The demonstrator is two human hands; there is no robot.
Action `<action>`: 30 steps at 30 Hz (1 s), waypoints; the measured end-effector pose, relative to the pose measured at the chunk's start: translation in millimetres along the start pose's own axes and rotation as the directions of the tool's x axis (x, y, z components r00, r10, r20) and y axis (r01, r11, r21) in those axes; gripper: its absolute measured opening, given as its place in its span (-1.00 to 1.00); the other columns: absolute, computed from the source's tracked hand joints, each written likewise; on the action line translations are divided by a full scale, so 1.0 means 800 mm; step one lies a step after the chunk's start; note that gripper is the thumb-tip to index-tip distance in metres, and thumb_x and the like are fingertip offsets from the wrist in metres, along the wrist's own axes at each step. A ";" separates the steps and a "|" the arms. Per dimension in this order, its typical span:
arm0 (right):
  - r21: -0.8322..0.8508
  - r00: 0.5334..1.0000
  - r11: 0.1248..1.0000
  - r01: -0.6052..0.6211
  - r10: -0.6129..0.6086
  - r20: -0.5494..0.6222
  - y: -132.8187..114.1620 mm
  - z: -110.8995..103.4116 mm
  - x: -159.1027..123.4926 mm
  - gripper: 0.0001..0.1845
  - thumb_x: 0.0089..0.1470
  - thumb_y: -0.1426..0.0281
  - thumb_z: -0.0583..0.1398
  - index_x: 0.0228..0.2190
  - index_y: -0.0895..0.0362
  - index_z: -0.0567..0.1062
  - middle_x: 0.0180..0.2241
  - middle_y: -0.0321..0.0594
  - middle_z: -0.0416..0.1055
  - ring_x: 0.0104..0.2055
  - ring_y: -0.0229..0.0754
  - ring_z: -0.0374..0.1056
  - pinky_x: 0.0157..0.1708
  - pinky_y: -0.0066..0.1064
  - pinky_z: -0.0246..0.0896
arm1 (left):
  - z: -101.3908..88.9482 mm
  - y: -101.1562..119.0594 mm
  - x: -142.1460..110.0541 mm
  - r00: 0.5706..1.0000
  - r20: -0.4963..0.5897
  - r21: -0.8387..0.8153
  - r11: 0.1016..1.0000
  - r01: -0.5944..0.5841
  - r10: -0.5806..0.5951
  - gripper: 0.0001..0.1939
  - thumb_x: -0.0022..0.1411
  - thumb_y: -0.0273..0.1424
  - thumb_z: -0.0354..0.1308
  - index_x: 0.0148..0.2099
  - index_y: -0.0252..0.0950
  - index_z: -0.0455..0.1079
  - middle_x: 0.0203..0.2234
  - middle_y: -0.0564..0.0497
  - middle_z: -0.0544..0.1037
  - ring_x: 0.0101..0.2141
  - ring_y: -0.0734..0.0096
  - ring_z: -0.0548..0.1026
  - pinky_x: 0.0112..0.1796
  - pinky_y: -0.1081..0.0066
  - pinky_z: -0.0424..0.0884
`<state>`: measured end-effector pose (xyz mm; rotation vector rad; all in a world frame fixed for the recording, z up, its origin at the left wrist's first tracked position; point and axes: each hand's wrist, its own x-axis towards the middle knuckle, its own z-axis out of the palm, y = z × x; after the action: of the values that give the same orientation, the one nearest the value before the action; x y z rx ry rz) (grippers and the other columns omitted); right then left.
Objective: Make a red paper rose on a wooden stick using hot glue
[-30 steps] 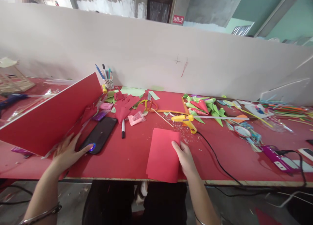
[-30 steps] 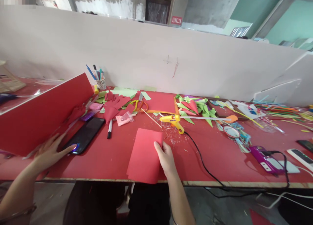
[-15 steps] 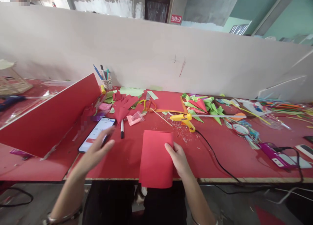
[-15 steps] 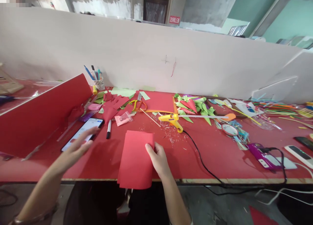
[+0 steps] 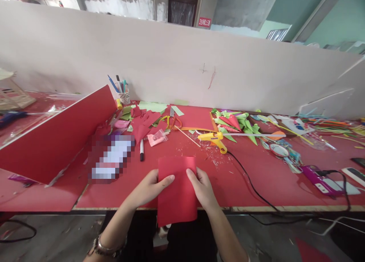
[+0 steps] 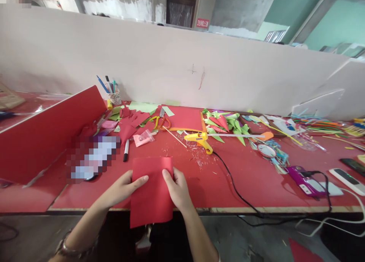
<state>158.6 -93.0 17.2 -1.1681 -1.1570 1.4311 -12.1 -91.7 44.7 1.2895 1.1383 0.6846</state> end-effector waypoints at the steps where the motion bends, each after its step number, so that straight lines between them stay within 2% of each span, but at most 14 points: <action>1: 0.006 1.000 1.000 0.002 -0.002 0.002 0.000 0.000 0.000 -0.65 -0.04 0.11 0.09 -0.44 0.17 0.39 -0.49 -0.23 0.42 -0.45 -0.19 0.32 -0.48 -0.46 0.18 | 0.000 -0.001 0.000 1.000 0.002 -0.001 1.000 0.000 0.000 -0.60 0.11 -0.14 0.03 -0.11 -0.32 0.34 -0.24 -0.01 0.51 -0.21 0.25 0.45 -0.29 0.44 0.39; 11: -0.017 0.999 1.000 0.009 -0.010 -0.035 0.004 -0.001 0.000 -0.63 -0.04 0.09 0.08 -0.53 0.16 0.36 -0.59 -0.30 0.33 -0.55 -0.26 0.22 -0.56 -0.50 0.11 | 0.003 0.000 -0.003 1.000 0.007 0.038 0.999 0.013 -0.013 -0.60 0.12 -0.13 0.00 -0.15 -0.34 0.36 -0.27 0.00 0.52 -0.24 0.25 0.45 -0.31 0.45 0.39; 21: -0.064 0.999 0.997 0.034 -0.036 -0.026 -0.001 -0.004 -0.002 -0.64 -0.04 0.11 0.09 -0.48 0.17 0.37 -0.53 -0.25 0.37 -0.50 -0.22 0.27 -0.48 -0.46 0.17 | 0.000 -0.001 0.000 0.996 0.049 -0.053 0.995 0.079 -0.076 -0.58 0.08 -0.13 0.06 -0.13 -0.34 0.33 -0.24 -0.04 0.52 -0.22 0.24 0.45 -0.27 0.40 0.39; 30: -0.111 0.996 0.991 0.068 -0.074 -0.051 -0.003 -0.002 -0.001 -0.67 -0.02 0.15 0.08 -0.50 0.18 0.36 -0.53 -0.27 0.35 -0.46 -0.23 0.25 -0.48 -0.49 0.14 | 0.001 -0.006 0.002 0.994 0.096 -0.029 0.998 0.051 -0.048 -0.59 0.12 -0.15 0.02 -0.06 -0.28 0.30 -0.15 0.01 0.48 -0.13 0.26 0.41 -0.15 0.38 0.35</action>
<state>160.9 -93.4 19.4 -1.2224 -1.2392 1.2880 -11.5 -91.5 39.5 1.2501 1.0749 0.5959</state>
